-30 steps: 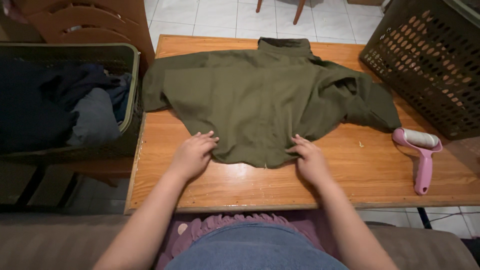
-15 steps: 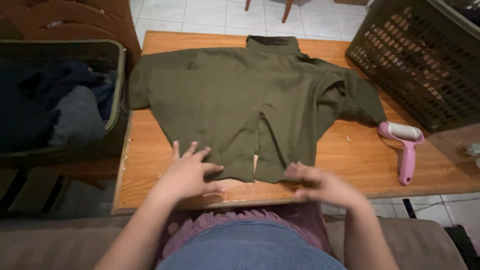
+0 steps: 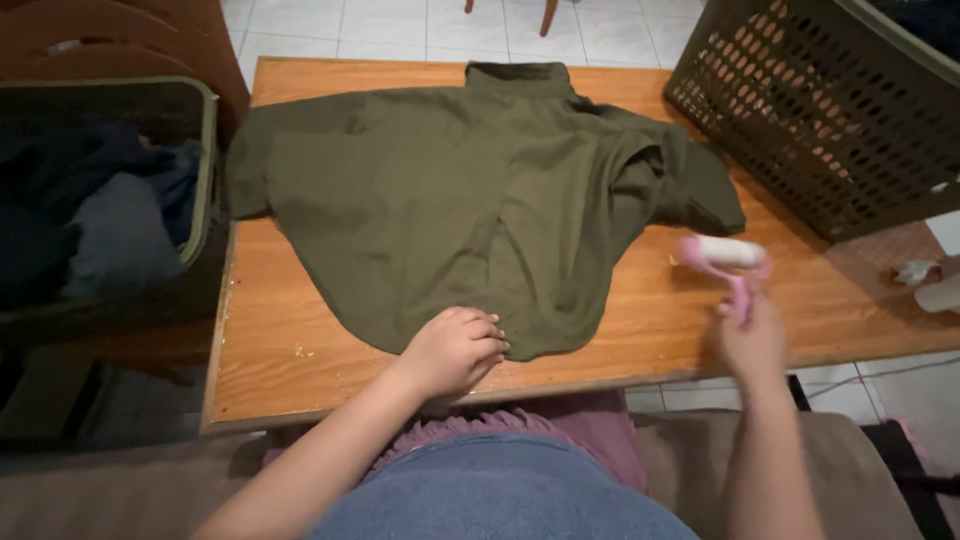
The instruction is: The person lays a green shirt on a wooden table and uses a pink lint roller to remove lint from the shirt's surface. They repeatedly roll the tool over the front, sleeves, and back, then fold the shirt and continue rolling the folded fabric.
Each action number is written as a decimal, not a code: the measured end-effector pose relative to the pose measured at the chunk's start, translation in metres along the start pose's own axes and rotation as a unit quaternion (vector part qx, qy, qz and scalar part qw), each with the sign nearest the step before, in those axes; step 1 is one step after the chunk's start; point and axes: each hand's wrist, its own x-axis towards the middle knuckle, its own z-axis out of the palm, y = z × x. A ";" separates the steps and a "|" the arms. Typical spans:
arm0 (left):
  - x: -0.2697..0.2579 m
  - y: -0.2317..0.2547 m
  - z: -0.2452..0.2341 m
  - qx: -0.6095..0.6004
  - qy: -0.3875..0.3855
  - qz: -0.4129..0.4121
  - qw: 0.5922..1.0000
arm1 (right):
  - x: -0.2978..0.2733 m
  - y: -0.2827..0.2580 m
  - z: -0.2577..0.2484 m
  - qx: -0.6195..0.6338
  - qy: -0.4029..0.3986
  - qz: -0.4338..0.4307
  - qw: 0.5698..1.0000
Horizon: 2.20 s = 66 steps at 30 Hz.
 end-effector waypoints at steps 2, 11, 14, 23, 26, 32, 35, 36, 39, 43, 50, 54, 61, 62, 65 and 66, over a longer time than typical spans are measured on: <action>0.000 0.003 0.002 0.013 0.014 0.016 1.000 | -0.045 -0.049 0.005 0.149 -0.019 -0.127 0.980; -0.005 0.023 -0.017 -0.014 -0.002 0.007 1.000 | -0.049 -0.219 0.076 -0.146 -0.117 -0.162 0.969; -0.007 0.024 -0.016 -0.006 -0.002 0.003 1.000 | 0.011 -0.250 0.117 -0.105 -0.100 -0.152 0.978; -0.008 0.020 -0.013 0.003 0.016 0.011 1.000 | -0.017 -0.211 0.086 -0.088 -0.116 -0.196 0.970; -0.005 0.020 -0.013 -0.010 0.016 0.010 1.000 | -0.085 -0.180 0.040 -0.133 -0.177 -0.101 0.970; -0.007 0.023 -0.021 -0.048 -0.007 0.052 0.997 | -0.109 -0.164 -0.003 -0.032 -0.193 -0.051 0.979; -0.008 0.024 -0.027 -0.103 0.005 0.072 0.992 | -0.091 -0.177 -0.007 0.078 -0.199 -0.072 0.974; -0.012 0.025 -0.031 -0.123 0.013 0.077 0.989 | -0.087 -0.185 -0.008 0.133 -0.198 -0.103 0.966; -0.034 0.026 -0.046 0.001 0.132 -0.023 0.991 | -0.077 -0.213 -0.005 0.115 -0.194 -0.189 0.956; -0.074 0.022 -0.070 0.105 0.062 -0.130 0.984 | -0.064 -0.260 0.022 0.011 -0.228 -0.298 0.927; -0.098 0.030 -0.068 0.070 0.049 -0.102 0.991 | -0.042 -0.353 0.149 0.038 -0.268 -0.402 0.875; -0.096 0.026 -0.070 0.074 0.059 -0.085 0.992 | -0.043 -0.376 0.157 0.069 -0.321 -0.364 0.872; -0.103 0.023 -0.065 0.118 0.111 -0.068 0.984 | -0.033 -0.274 0.049 -0.040 -0.419 -0.225 0.878; -0.102 0.022 -0.065 0.120 0.116 -0.063 0.984 | -0.030 -0.270 0.043 -0.077 -0.416 -0.225 0.878; -0.104 0.023 -0.063 0.115 0.124 -0.043 0.985 | -0.041 -0.286 0.049 -0.161 -0.393 -0.222 0.878; -0.104 0.024 -0.062 0.114 0.127 -0.036 0.985 | -0.044 -0.301 0.061 -0.173 -0.374 -0.228 0.882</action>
